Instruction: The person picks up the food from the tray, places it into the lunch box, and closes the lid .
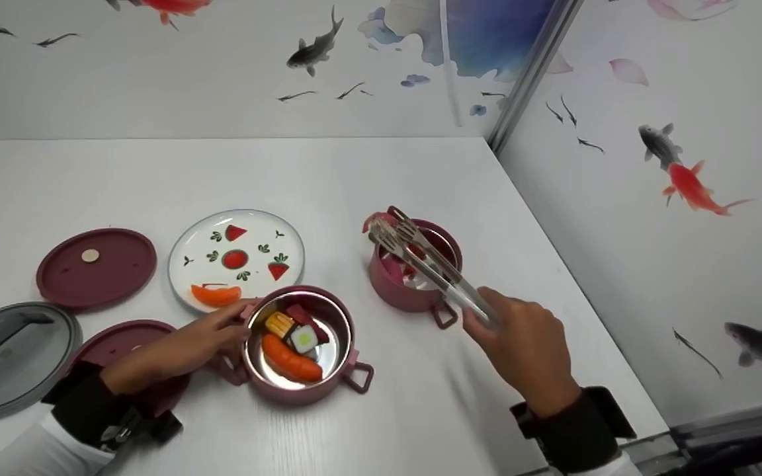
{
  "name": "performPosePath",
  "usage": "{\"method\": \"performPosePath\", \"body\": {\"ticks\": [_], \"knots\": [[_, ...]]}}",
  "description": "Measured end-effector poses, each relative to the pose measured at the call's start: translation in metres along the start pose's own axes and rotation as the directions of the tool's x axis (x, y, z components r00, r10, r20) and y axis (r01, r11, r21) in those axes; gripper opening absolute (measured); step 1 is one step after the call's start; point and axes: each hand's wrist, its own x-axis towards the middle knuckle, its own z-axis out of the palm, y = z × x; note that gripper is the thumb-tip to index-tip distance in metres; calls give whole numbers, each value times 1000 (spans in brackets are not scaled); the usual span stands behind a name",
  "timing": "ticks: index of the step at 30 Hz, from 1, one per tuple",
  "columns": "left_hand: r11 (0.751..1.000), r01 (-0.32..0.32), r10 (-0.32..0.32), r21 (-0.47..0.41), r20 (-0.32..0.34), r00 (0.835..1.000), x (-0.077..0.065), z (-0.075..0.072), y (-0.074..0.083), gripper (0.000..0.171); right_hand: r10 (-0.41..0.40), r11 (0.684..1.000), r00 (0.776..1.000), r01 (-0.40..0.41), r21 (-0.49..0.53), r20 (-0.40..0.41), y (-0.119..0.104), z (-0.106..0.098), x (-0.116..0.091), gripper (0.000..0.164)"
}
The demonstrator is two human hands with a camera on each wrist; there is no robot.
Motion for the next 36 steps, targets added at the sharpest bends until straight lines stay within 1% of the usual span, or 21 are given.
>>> {"method": "performPosePath", "body": {"ticks": [5, 8, 15, 19, 22, 26, 29, 33, 36], "knots": [[1000, -1, 1, 5, 0, 1000, 1, -1, -1, 54, 55, 998, 998, -55, -35, 9, 14, -8, -13, 33], [1000, 2, -2, 6, 1, 1000, 2, 0, -2, 54, 88, 996, 996, -87, -34, 24, 19, -10, -18, 33], [1000, 9, -9, 10, -4, 1000, 3, 1, -2, 54, 118, 993, 993, -117, -20, 24, 24, -11, -28, 27], [1000, 5, -5, 15, -6, 1000, 2, 1, -2, 53, 131, 991, 991, -131, -22, 13, 24, -11, -30, 25], [1000, 4, -4, 11, -4, 1000, 2, 1, -2, 52, 114, 993, 994, -114, -24, -6, 22, -9, -28, 26], [1000, 5, -5, 4, 0, 1000, 1, 1, -2, 52, 62, 997, 998, -63, -37, -24, 16, -3, -25, 29], [1000, 4, -4, 4, -3, 1000, 0, 0, -1, 52, 42, 999, 999, -42, -31, 2, 6, 3, -20, 28], [1000, 5, -5, 9, -10, 1000, 0, 0, 0, 52, 1, 1000, 998, -2, 10, 62, -15, 11, -8, 28], [1000, 13, -13, 6, -8, 1000, 0, 1, 0, 53, -71, 997, 994, 68, 42, 80, -33, 18, 4, 29]]}}
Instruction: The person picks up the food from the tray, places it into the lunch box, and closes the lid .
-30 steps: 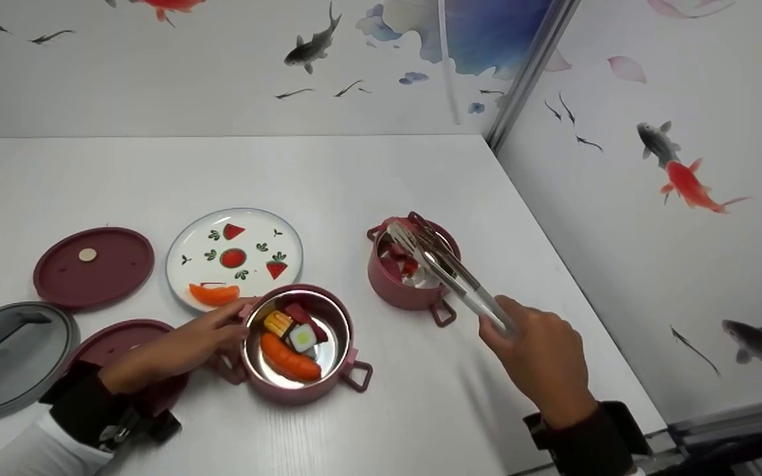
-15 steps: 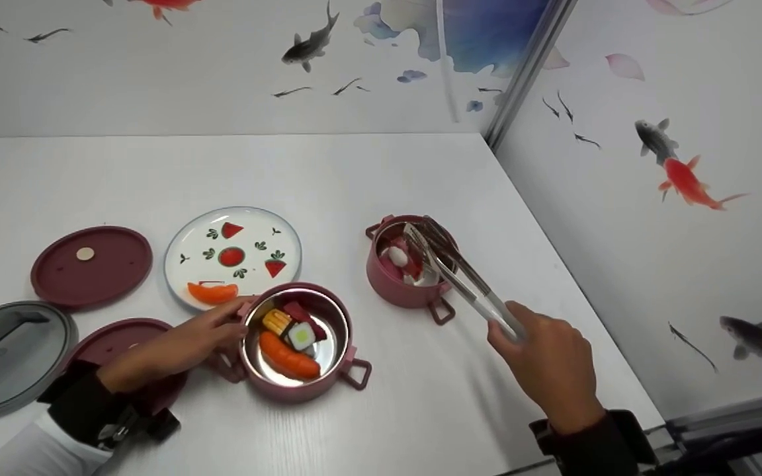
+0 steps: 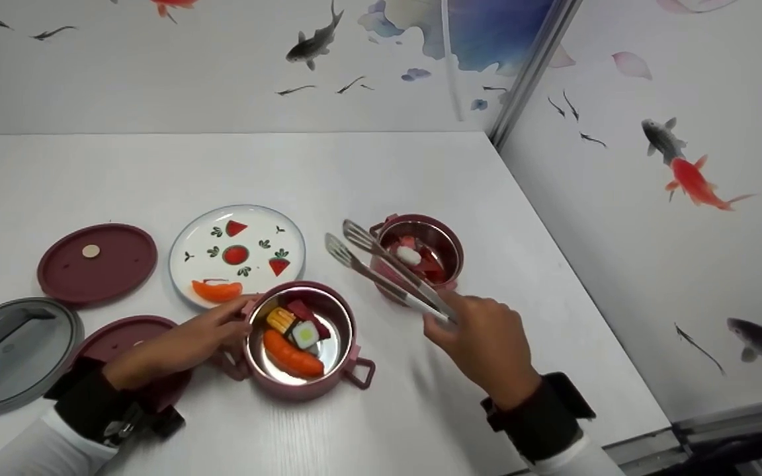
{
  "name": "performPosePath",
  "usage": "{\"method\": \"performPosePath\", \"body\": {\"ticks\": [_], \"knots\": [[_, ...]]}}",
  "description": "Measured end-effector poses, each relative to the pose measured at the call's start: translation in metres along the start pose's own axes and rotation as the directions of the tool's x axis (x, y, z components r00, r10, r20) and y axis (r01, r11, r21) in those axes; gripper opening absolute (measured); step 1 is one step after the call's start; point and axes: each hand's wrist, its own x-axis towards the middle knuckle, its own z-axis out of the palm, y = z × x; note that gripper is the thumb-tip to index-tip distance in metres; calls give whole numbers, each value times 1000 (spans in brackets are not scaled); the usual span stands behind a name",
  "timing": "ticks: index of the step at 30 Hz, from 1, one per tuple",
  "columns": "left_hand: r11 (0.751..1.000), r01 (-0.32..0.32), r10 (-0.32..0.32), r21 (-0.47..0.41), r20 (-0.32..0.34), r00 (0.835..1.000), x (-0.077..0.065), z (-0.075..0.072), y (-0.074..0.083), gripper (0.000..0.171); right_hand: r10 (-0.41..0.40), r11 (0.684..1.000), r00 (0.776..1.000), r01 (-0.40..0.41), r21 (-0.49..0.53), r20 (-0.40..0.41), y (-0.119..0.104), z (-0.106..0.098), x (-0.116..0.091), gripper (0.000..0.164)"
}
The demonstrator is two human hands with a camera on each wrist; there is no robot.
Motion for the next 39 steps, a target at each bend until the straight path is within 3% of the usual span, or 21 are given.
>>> {"method": "performPosePath", "body": {"ticks": [6, 10, 13, 17, 25, 39], "knots": [[1000, -6, 6, -19, 3, 1000, 0, 1, 0, 56, -161, 987, 986, 160, 34, 35, -35, 14, 30, 27], [1000, -9, 9, -18, -7, 1000, 0, 0, -1, 58, -254, 967, 957, 248, 63, 137, -58, 20, 53, 21], [1000, -3, 3, -13, -18, 1000, 0, -1, -1, 59, -302, 953, 924, 287, 93, 236, -72, 23, 71, 23], [1000, 0, -1, -14, -25, 1000, 0, 0, -2, 59, -323, 946, 886, 302, 115, 331, -84, 26, 91, 24], [1000, 2, -2, -26, -25, 1000, 1, 2, -1, 57, -361, 933, 845, 329, 148, 396, -94, 29, 109, 14], [1000, -6, 5, -18, -39, 999, 0, 2, 0, 32, -316, 949, 826, 280, 147, 467, -98, 33, 115, 13]]}}
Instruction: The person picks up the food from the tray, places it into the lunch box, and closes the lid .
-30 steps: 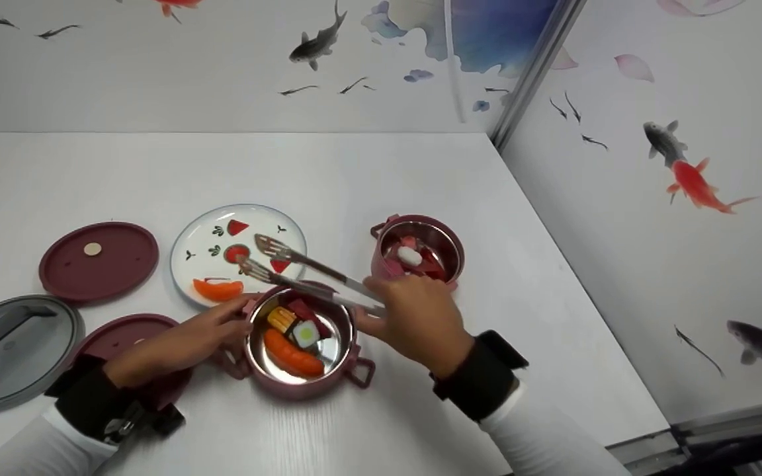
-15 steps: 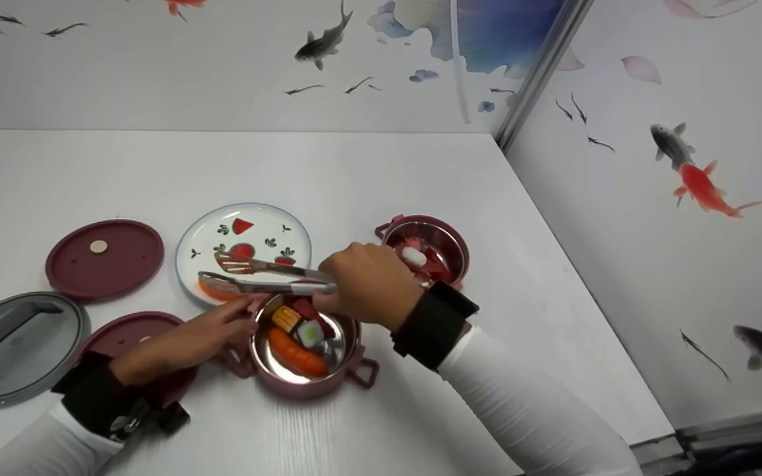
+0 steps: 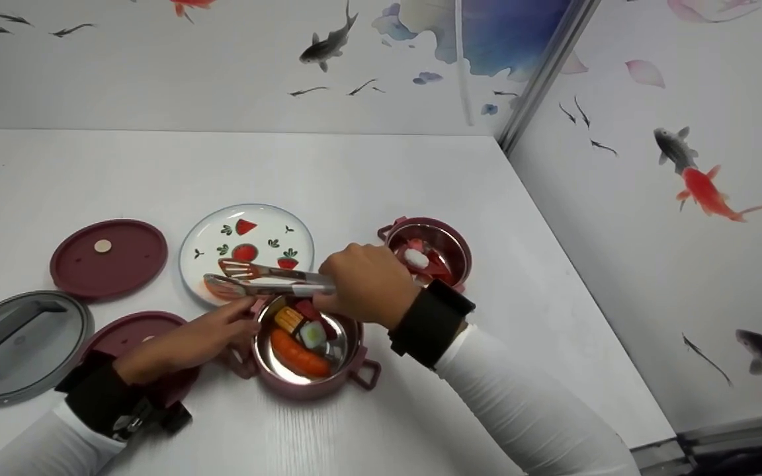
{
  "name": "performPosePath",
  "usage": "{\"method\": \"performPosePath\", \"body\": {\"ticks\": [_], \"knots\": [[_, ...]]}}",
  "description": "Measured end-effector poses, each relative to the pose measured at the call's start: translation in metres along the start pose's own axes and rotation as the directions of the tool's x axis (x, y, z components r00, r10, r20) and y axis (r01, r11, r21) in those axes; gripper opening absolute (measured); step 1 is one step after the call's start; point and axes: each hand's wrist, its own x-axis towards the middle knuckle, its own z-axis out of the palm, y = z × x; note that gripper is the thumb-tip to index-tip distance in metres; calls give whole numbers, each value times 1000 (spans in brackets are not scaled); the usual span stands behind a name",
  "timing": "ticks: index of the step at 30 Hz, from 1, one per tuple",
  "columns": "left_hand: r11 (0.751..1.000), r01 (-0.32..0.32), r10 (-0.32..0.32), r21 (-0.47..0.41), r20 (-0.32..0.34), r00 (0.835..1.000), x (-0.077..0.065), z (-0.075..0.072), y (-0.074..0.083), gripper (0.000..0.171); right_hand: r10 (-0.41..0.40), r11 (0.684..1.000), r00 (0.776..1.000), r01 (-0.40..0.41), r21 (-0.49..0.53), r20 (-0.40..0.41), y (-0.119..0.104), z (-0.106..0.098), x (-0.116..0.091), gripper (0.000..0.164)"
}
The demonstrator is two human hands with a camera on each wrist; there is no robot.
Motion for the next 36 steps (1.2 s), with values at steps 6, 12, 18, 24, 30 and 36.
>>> {"method": "performPosePath", "body": {"ticks": [6, 12, 18, 24, 30, 36], "knots": [[1000, -13, 13, 1, 14, 1000, 1, 0, 0, 37, 13, 999, 1000, -13, 37, 10, 2, 1, 2, 13], [1000, -20, 21, -3, 37, 999, 2, 0, 0, 41, 14, 999, 1000, -13, 46, -13, 7, 5, 1, 12], [1000, -9, 9, 1, 44, 999, 4, 3, 1, 49, 98, 990, 993, -89, 110, -73, 24, 8, -14, 16], [1000, -16, 16, 12, 42, 999, 4, 3, 3, 53, 183, 972, 966, -151, 180, -183, 52, 6, -44, 12], [1000, -8, 7, 25, 38, 999, 3, 2, 1, 53, 291, 937, 935, -237, 256, -201, 70, 2, -79, 16], [1000, -13, 12, 16, 38, 999, 0, -1, -2, 52, 348, 922, 889, -266, 282, -299, 80, -7, -120, 18]]}}
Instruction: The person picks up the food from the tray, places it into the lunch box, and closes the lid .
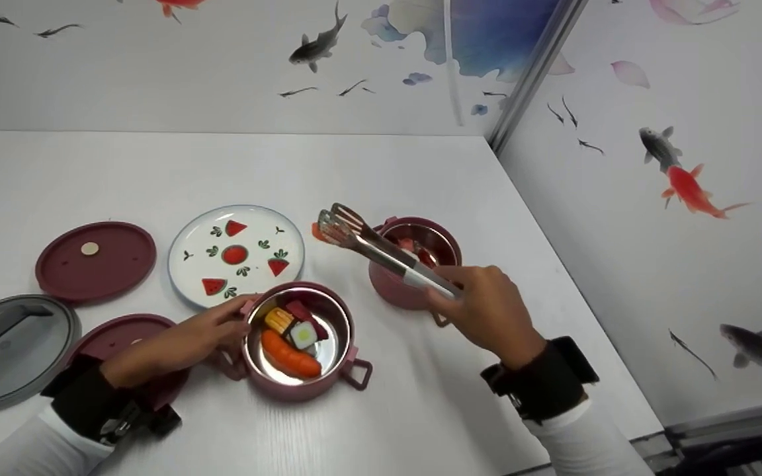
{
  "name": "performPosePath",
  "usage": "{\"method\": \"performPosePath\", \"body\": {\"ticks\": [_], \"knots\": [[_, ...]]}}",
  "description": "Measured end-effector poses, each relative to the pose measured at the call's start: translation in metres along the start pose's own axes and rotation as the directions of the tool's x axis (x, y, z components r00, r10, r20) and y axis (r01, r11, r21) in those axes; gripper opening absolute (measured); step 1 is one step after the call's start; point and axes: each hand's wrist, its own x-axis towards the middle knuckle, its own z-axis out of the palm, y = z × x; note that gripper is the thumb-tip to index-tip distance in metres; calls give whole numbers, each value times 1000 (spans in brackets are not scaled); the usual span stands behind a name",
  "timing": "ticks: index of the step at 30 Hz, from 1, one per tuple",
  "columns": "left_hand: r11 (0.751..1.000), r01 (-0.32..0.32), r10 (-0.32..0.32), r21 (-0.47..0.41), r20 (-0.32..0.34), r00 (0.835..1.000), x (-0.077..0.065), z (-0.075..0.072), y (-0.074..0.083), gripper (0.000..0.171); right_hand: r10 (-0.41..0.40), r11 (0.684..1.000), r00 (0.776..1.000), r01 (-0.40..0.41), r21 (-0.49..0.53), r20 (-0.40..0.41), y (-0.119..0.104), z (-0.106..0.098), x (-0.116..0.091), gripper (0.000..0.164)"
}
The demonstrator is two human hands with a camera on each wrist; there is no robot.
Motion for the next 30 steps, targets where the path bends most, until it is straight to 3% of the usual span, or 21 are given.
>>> {"method": "performPosePath", "body": {"ticks": [4, 9, 13, 20, 27, 30], "knots": [[1000, -1, 1, -13, 3, 1000, -1, 0, 0, 53, 36, 998, 997, -39, -41, -70, 16, -15, -21, 22], [1000, 8, -8, -7, 4, 1000, 0, -1, 0, 54, 129, 989, 989, -133, -58, -78, 34, -27, -44, 28], [1000, 4, -4, -1, 5, 1000, -1, -1, 1, 55, 155, 984, 984, -162, -79, -90, 46, -28, -57, 31], [1000, 6, -6, 2, 1, 1000, -2, -2, 0, 55, 149, 982, 980, -161, -93, -129, 53, -24, -62, 28], [1000, 4, -4, 11, 3, 1000, -2, -1, 2, 56, 87, 986, 974, -114, -123, -210, 56, -21, -61, 22], [1000, 5, -5, 7, 4, 1000, -1, 0, 4, 56, 108, 983, 970, -137, -123, -217, 56, -20, -58, 22]]}}
